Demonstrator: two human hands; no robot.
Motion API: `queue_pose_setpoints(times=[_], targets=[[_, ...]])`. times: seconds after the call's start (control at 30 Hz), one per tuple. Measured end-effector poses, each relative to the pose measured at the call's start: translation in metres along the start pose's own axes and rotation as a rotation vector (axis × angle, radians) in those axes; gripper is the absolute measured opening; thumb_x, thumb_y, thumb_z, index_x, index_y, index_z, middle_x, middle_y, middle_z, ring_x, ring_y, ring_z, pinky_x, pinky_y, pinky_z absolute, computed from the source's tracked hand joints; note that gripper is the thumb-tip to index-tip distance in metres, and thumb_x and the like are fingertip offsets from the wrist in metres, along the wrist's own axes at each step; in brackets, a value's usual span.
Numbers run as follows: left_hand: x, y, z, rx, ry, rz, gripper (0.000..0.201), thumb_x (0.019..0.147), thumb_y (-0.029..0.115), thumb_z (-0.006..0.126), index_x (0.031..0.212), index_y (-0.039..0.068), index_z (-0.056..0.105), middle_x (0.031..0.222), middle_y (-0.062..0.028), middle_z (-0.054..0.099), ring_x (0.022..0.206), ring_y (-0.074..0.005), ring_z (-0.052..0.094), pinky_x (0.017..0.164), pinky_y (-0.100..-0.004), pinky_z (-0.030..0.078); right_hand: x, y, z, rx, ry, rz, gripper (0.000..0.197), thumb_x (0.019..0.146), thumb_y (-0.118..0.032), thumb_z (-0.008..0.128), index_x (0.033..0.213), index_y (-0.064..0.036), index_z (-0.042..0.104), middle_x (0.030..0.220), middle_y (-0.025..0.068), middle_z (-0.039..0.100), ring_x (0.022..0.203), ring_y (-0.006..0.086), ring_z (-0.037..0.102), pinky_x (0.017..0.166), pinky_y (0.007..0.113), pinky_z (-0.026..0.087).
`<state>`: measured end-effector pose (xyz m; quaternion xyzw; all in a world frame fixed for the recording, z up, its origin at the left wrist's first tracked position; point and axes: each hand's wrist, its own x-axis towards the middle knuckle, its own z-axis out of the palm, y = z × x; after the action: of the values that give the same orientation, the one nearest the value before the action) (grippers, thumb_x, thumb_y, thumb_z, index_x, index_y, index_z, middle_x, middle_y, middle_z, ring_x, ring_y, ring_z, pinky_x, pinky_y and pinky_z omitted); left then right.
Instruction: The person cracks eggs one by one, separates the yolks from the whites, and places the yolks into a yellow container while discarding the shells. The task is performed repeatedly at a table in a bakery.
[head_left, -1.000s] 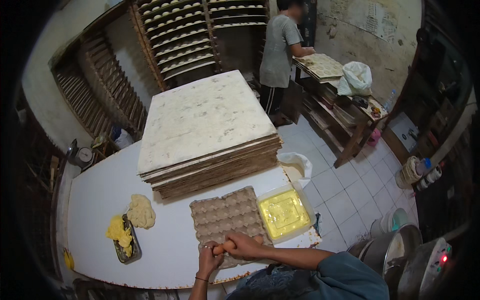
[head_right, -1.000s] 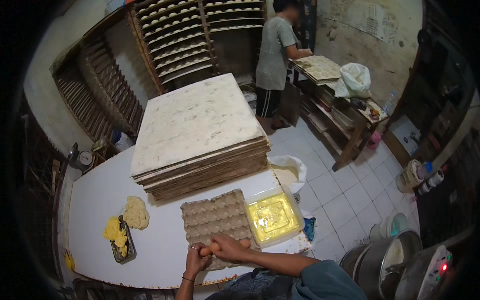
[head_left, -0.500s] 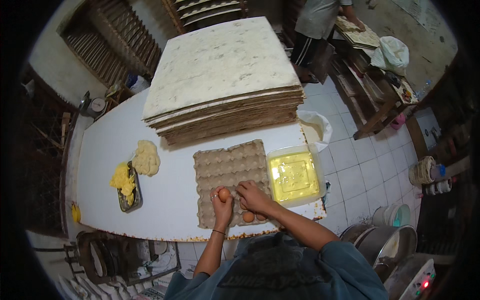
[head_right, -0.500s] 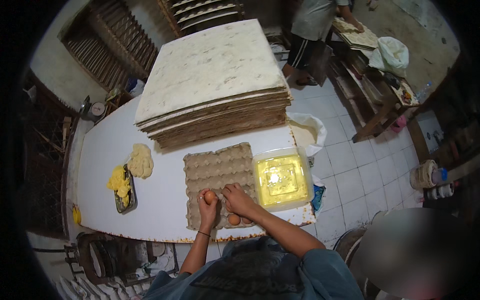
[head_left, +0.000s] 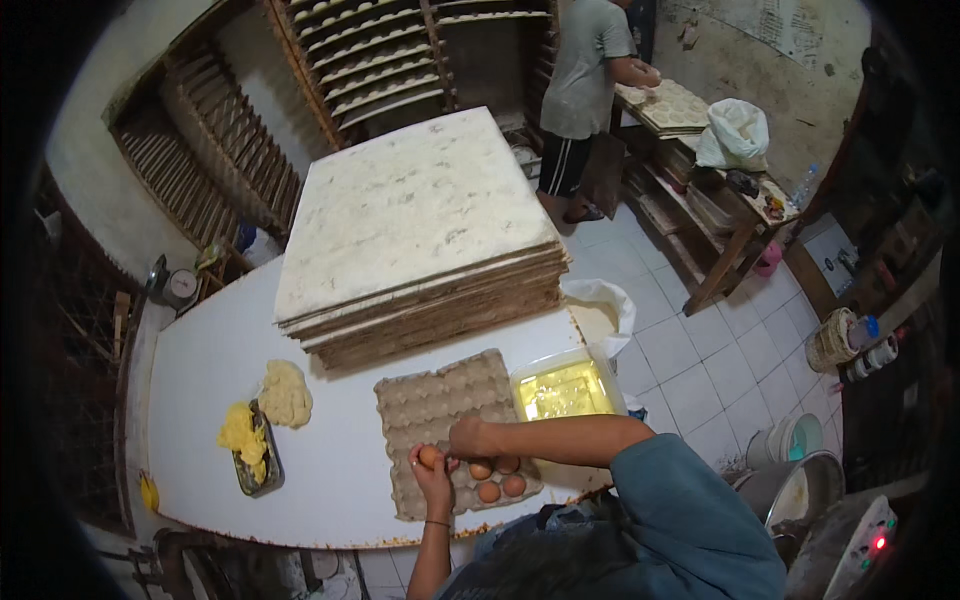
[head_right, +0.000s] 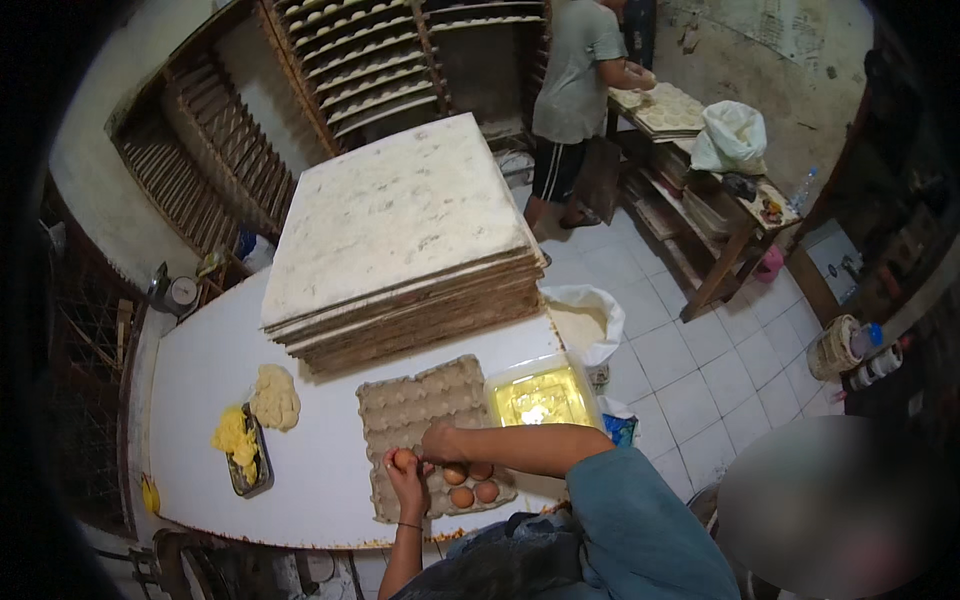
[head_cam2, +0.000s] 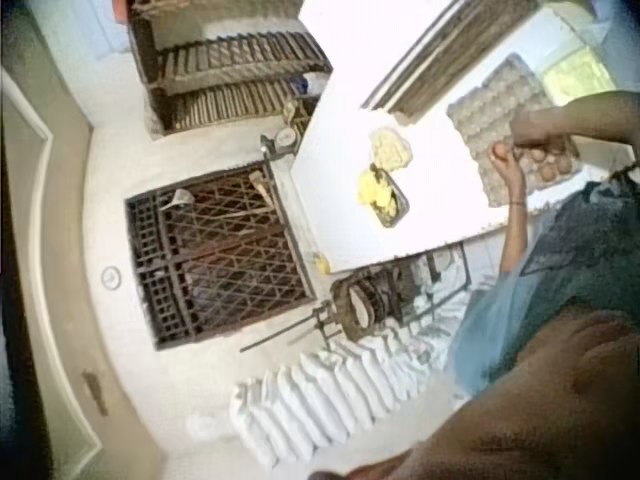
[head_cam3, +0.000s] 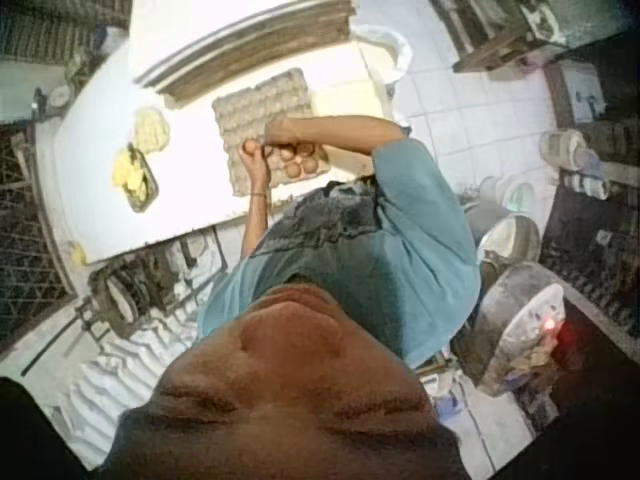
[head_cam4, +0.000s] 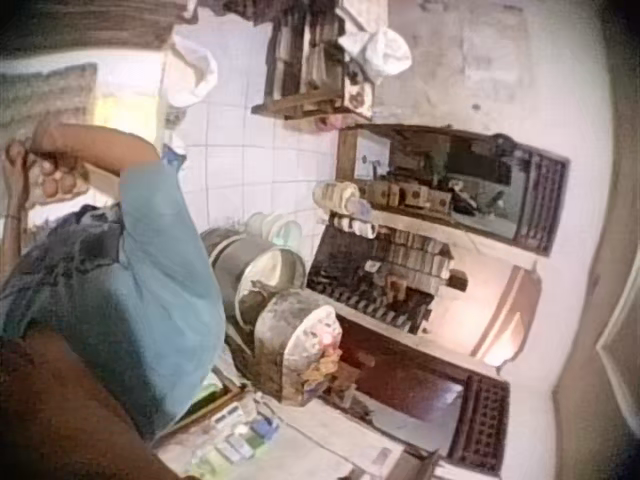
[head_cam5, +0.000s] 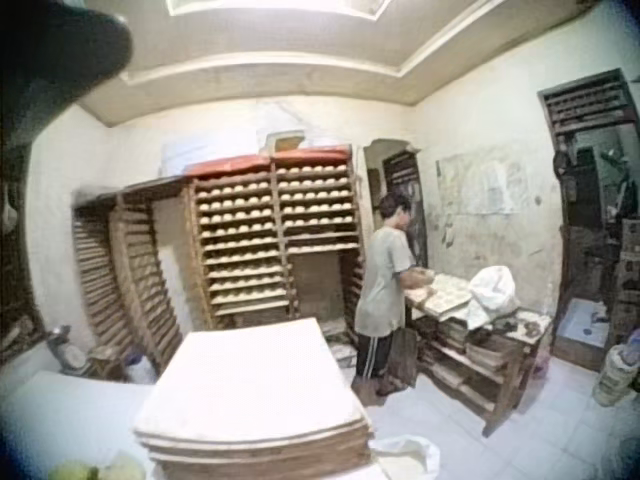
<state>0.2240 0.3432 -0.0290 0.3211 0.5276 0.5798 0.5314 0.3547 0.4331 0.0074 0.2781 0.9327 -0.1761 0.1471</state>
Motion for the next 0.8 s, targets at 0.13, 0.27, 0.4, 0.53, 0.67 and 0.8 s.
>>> queue_pose_setpoints(times=[0.13,0.27,0.4,0.53,0.67,0.8], targets=[[0.001,-0.01,-0.006,-0.02,0.008,0.079,0.038,0.085,0.001,0.05,0.116,0.01,0.031,0.1,-0.0081,0.043,0.081,-0.0152,0.051,0.065,-0.0319,0.055,-0.026,0.01,-0.016,-0.009,0.034,-0.159,0.022,0.077,-0.027,0.053,0.085,-0.0106,0.065,0.082,0.0148,0.063,0.078,0.0315,0.063,0.061,0.044,0.05],[-0.004,0.003,0.006,-0.013,0.067,0.055,0.033,0.084,0.002,0.048,0.112,0.013,0.033,0.1,-0.0076,0.043,0.079,-0.0172,0.052,0.062,-0.0325,0.054,-0.057,0.021,-0.01,0.202,0.277,-0.147,0.027,0.074,-0.025,0.057,0.097,-0.0104,0.051,0.087,0.0171,0.058,0.078,0.0358,0.06,0.061,0.046,0.048],[-0.005,0.024,0.003,-0.302,0.241,-0.119,0.032,0.077,0.014,0.047,0.108,0.015,0.039,0.098,-0.007,0.046,0.075,-0.0227,0.054,0.053,-0.0319,0.048,-0.087,0.022,-0.006,0.854,0.533,0.029,0.047,0.065,-0.018,0.062,0.105,-0.0065,0.041,0.086,0.0162,0.056,0.079,0.0313,0.057,0.065,0.041,0.045],[-0.03,0.083,0.031,-0.59,0.045,-0.09,0.017,0.082,0.022,0.049,0.097,0.017,0.045,0.09,-0.0035,0.05,0.062,-0.0171,0.052,0.047,-0.0252,0.041,-0.147,0.013,0.0,1.762,0.833,-0.201,0.045,0.072,-0.011,0.058,0.113,-0.0084,0.041,0.094,0.0074,0.054,0.08,0.0181,0.053,0.068,0.033,0.044],[-0.018,0.066,0.076,-0.589,-0.17,-0.302,0.014,0.089,0.029,0.05,0.092,0.015,0.046,0.084,-0.0028,0.051,0.058,-0.0141,0.049,0.048,-0.0252,0.041,-0.177,0.016,0.035,2.327,1.043,-0.108,0.035,0.084,-0.005,0.046,0.118,-0.0081,0.039,0.093,0.006,0.05,0.07,0.0101,0.046,0.062,0.023,0.04],[-0.013,0.034,0.148,-0.522,-0.122,-0.477,0.013,0.088,0.025,0.053,0.091,0.014,0.046,0.084,-0.0024,0.051,0.066,-0.0132,0.05,0.056,-0.0257,0.043,-0.201,0.017,0.04,1.997,1.273,0.289,0.033,0.09,-0.016,0.045,0.119,-0.0054,0.037,0.092,0.007,0.049,0.078,0.0106,0.046,0.062,0.023,0.041]])
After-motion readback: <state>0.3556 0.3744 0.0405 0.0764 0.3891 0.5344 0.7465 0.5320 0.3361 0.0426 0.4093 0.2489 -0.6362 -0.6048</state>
